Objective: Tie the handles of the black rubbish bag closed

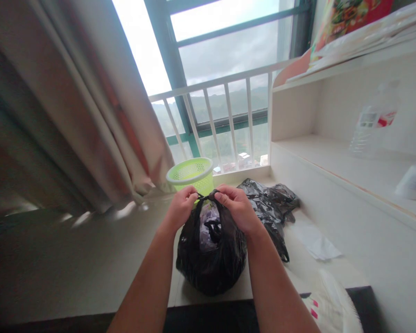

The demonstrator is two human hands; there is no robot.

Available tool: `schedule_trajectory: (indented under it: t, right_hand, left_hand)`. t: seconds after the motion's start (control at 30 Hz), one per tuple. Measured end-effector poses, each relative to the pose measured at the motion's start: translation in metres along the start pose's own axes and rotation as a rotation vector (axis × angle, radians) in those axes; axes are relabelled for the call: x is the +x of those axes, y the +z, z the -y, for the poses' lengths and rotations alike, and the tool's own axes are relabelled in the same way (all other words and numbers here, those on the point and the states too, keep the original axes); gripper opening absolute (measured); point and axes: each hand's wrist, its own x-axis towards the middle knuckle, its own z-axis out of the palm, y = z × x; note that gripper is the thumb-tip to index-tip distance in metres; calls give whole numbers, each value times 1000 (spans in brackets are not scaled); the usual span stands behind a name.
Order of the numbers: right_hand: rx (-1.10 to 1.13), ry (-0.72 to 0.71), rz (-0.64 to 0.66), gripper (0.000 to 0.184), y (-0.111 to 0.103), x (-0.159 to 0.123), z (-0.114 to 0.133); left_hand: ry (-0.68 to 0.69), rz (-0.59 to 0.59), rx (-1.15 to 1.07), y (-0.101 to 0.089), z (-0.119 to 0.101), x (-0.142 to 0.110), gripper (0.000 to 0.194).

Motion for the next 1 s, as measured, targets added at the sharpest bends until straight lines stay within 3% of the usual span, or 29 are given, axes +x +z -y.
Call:
schedule_trajectory:
  t: [0.2,0.5,1.0]
  right_hand:
    - [-42,53,-124,30,-1,1,-1]
    - [-98,-46,-15,23,-7,2,1]
    - [-150,57,-107,28,-5,-1,-5]
  left_hand:
    - [-13,1,-7,-1,-1,-1,17]
    - [-20,5,-16,-1,0,-1,17]
    - [-11,-5,-13,-2,0,-2,18]
